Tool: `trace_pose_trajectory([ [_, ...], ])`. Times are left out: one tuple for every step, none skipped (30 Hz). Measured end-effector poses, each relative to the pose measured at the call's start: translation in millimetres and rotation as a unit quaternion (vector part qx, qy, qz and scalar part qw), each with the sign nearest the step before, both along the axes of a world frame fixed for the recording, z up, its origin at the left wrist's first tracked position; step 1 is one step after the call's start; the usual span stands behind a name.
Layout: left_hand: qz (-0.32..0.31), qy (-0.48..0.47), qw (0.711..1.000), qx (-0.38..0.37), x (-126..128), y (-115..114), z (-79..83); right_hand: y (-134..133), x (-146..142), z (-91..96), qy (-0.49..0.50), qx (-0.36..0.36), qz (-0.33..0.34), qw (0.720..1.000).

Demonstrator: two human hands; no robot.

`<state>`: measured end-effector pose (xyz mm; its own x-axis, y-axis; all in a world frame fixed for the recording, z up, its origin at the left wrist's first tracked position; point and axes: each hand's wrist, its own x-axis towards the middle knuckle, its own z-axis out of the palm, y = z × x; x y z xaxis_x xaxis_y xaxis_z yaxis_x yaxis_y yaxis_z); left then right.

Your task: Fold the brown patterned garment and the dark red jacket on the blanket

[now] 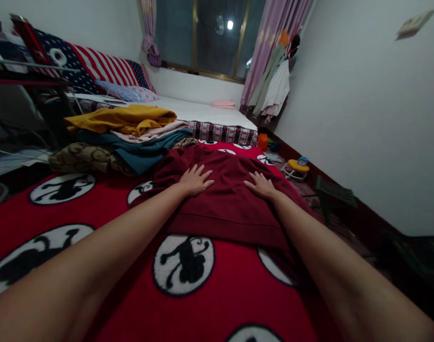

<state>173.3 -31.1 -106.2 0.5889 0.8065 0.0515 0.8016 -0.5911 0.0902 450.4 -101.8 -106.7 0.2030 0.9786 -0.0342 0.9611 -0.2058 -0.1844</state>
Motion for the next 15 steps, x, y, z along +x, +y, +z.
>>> trace_pose_trajectory([
  [0.002, 0.004, 1.000, -0.001, -3.2, -8.0, -0.7, -3.9, -2.0, 1.3, -0.006, -0.014, -0.002, 1.000],
  [0.000, 0.007, 1.000, -0.003, -7.0, -17.0, -0.6, -8.7, -4.4, 4.0, -0.008, -0.027, -0.003, 1.000],
  [-0.005, 0.006, 1.000, -0.003, -11.5, -26.6, -0.2, -15.0, -7.0, 7.4, -0.009, -0.038, -0.001, 0.999],
  [-0.015, 0.003, 1.000, 0.000, -16.8, -36.6, 0.1, -23.4, -9.7, 11.2, -0.008, -0.045, 0.006, 0.999],
  [-0.028, -0.002, 1.000, 0.007, -22.9, -46.7, 0.1, -34.1, -12.2, 15.0, -0.005, -0.047, 0.020, 0.999],
  [-0.042, -0.009, 0.999, 0.016, -29.6, -56.6, -0.4, -47.3, -14.4, 18.8, 0.003, -0.045, 0.041, 0.998],
  [-0.056, -0.016, 0.998, 0.023, -36.8, -66.3, -1.3, -62.9, -16.1, 22.7, 0.016, -0.036, 0.066, 0.997],
  [-0.069, -0.022, 0.997, 0.028, -43.9, -75.5, -2.4, -80.8, -17.4, 26.6, 0.033, -0.022, 0.091, 0.995],
  [-0.082, -0.027, 0.996, 0.028, -50.7, -84.4, -3.5, -100.5, -18.3, 30.5, 0.051, 0.000, 0.107, 0.993],
  [-0.091, -0.032, 0.995, 0.026, -56.8, -93.0, -4.4, -121.5, -18.8, 34.4, 0.062, 0.030, 0.109, 0.992],
  [-0.099, -0.039, 0.994, 0.021, -61.8, -101.3, -5.0, -143.1, -19.1, 37.8, 0.063, 0.065, 0.099, 0.991],
  [-0.107, -0.047, 0.993, 0.016, -65.4, -109.1, -5.3, -164.5, -19.0, 40.6, 0.046, 0.104, 0.076, 0.991],
  [-0.119, -0.057, 0.991, 0.009, -67.5, -116.2, -5.2, -185.0, -18.7, 42.2, 0.011, 0.140, 0.046, 0.989],
  [-0.135, -0.070, 0.988, 0.004, -68.3, -122.6, -4.8, -203.7, -18.2, 42.6, -0.032, 0.159, 0.021, 0.987],
  [-0.153, -0.084, 0.985, -0.002, -67.7, -127.9, -4.3, -220.0, -17.7, 41.7, -0.070, 0.166, -0.004, 0.984],
])
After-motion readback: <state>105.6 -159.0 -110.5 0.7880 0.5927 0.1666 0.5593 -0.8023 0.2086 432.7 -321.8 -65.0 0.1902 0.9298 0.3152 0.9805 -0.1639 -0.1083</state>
